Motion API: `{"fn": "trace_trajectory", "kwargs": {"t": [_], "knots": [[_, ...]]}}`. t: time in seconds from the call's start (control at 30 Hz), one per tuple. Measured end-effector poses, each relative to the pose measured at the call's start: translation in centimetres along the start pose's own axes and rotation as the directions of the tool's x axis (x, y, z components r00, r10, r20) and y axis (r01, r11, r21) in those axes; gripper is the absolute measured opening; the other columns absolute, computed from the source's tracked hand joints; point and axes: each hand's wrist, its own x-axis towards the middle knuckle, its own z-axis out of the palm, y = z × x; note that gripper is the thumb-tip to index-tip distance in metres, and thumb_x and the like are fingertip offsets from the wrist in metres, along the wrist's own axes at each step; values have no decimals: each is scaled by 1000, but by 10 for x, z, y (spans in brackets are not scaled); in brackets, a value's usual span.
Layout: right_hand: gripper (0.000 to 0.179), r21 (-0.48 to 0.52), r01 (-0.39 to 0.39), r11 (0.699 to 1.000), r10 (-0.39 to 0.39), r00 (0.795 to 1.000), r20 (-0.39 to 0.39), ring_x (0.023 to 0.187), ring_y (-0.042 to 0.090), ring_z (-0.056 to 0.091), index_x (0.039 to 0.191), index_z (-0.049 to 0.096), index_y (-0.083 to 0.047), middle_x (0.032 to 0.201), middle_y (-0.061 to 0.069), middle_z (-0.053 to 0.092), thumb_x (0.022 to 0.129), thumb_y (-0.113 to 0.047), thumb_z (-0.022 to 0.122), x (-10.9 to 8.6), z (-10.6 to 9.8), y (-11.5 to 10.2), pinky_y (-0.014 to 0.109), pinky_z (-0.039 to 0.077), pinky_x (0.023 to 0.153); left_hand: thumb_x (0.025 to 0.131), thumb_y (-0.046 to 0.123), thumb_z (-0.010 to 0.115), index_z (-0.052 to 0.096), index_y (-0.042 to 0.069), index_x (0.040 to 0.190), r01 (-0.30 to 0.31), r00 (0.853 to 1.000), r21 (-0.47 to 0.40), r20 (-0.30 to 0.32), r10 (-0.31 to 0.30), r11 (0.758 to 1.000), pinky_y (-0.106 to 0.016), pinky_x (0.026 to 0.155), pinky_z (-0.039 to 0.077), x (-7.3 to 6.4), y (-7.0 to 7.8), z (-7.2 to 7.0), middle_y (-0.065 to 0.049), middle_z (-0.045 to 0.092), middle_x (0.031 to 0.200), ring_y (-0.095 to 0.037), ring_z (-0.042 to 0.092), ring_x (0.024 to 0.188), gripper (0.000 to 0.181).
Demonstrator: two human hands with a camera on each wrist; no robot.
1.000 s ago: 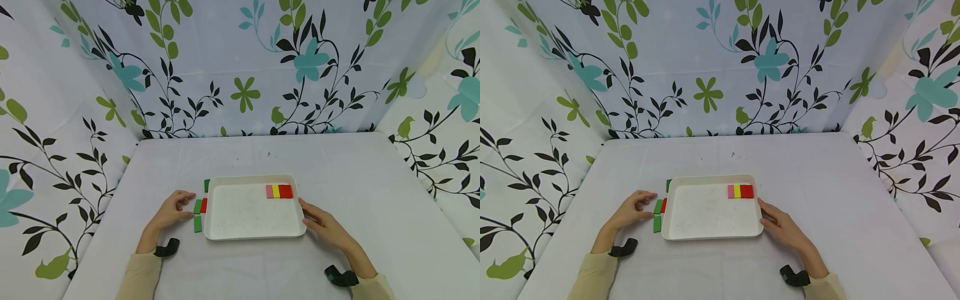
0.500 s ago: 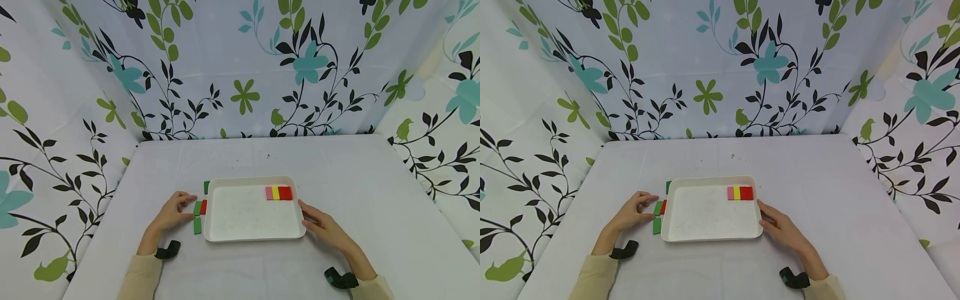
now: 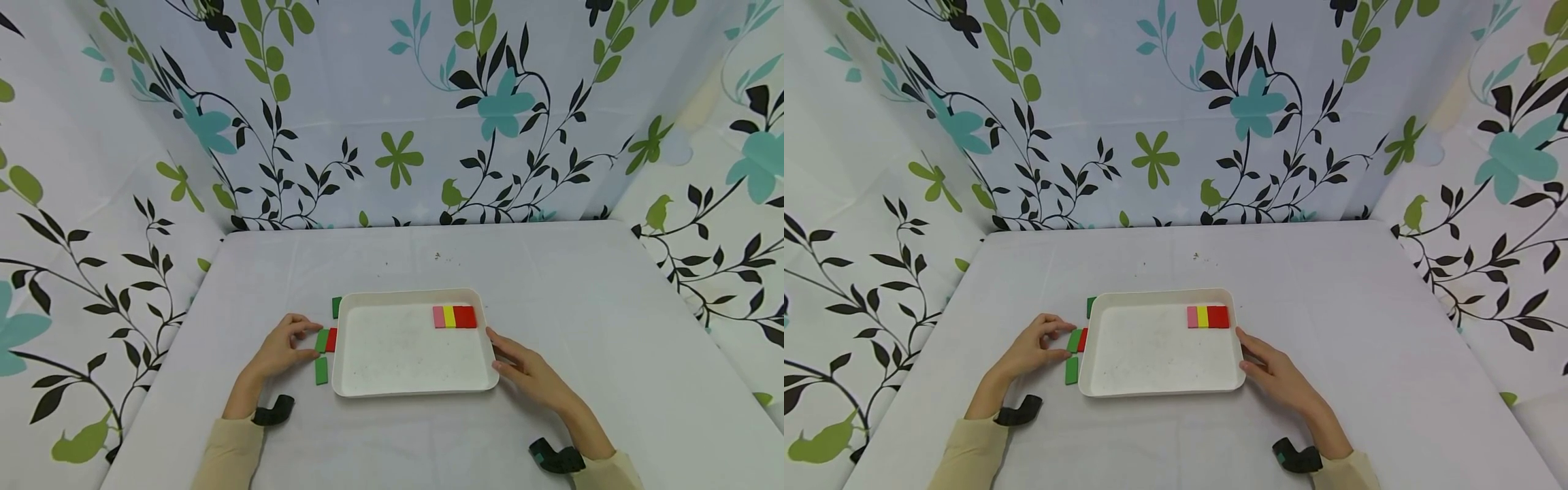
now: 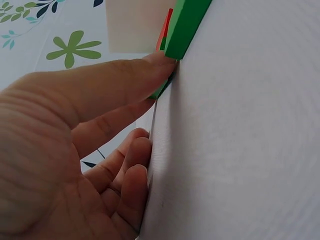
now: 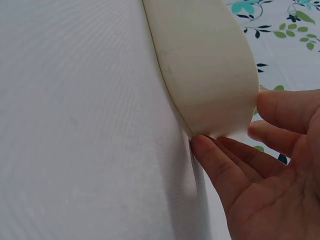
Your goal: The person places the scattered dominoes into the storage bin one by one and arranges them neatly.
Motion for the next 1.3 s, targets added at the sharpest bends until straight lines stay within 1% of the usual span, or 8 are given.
{"fn": "trace_trajectory", "kwargs": {"t": [0.13,0.27,0.37,0.43,0.63,0.93,1.17,1.3], "knots": [[60,1,8,1000,-8,1000,0,129,49,47,151,32,0,153,27,33,98,-12,57,0,0,1,37,50,96,76,13,83,68,8,119,11,1000,-32,-12,-12,999,-24,77,42,-1,0,0,-10,53,122,-22,49,100,46],[60,9,13,1000,-13,1000,3,129,50,46,151,31,1,153,27,32,98,-12,57,-1,0,2,38,49,97,76,13,83,68,7,119,26,999,-64,-35,-29,998,-23,75,43,-1,0,-1,-11,56,120,-21,50,97,46],[60,12,13,1000,-13,1000,3,130,50,46,151,31,1,153,27,32,98,-13,57,-1,1,3,37,49,97,76,10,82,67,4,119,47,997,-96,-62,-53,994,-23,74,45,0,-1,-2,-12,61,112,-20,53,91,46],[60,14,13,1000,-13,1000,3,129,50,46,151,31,0,153,27,33,99,-13,57,-1,0,3,32,49,97,77,9,81,65,3,121,65,994,-124,-75,-75,990,-22,73,46,1,-2,-3,-13,64,107,-18,55,88,47],[60,28,9,1000,-9,1000,0,129,50,46,151,31,0,153,27,33,99,-13,57,-1,1,3,13,42,94,79,2,77,61,-4,125,104,989,-253,-78,-128,962,-16,74,51,2,-4,-6,-19,65,107,-11,61,86,50],[60,27,14,1000,-14,1000,-5,129,50,46,151,31,1,153,28,33,98,-12,57,-2,1,3,14,43,95,79,-3,76,58,-8,127,150,978,-338,-89,-190,929,-14,73,51,0,2,-11,-23,63,110,0,62,80,52],[59,27,27,999,-27,1000,-4,129,51,46,150,32,2,153,28,33,98,-11,57,-1,1,3,11,40,94,81,0,75,56,-4,132,151,968,-402,-126,-218,903,-19,69,52,-3,20,-23,-16,61,109,3,63,78,55],[59,15,30,999,-30,1000,-2,129,50,46,150,31,2,153,28,33,98,-11,57,0,0,1,22,47,97,83,2,74,55,0,134,108,960,-437,-188,-208,893,-16,72,52,0,45,-34,-5,60,103,2,63,78,54]]}}
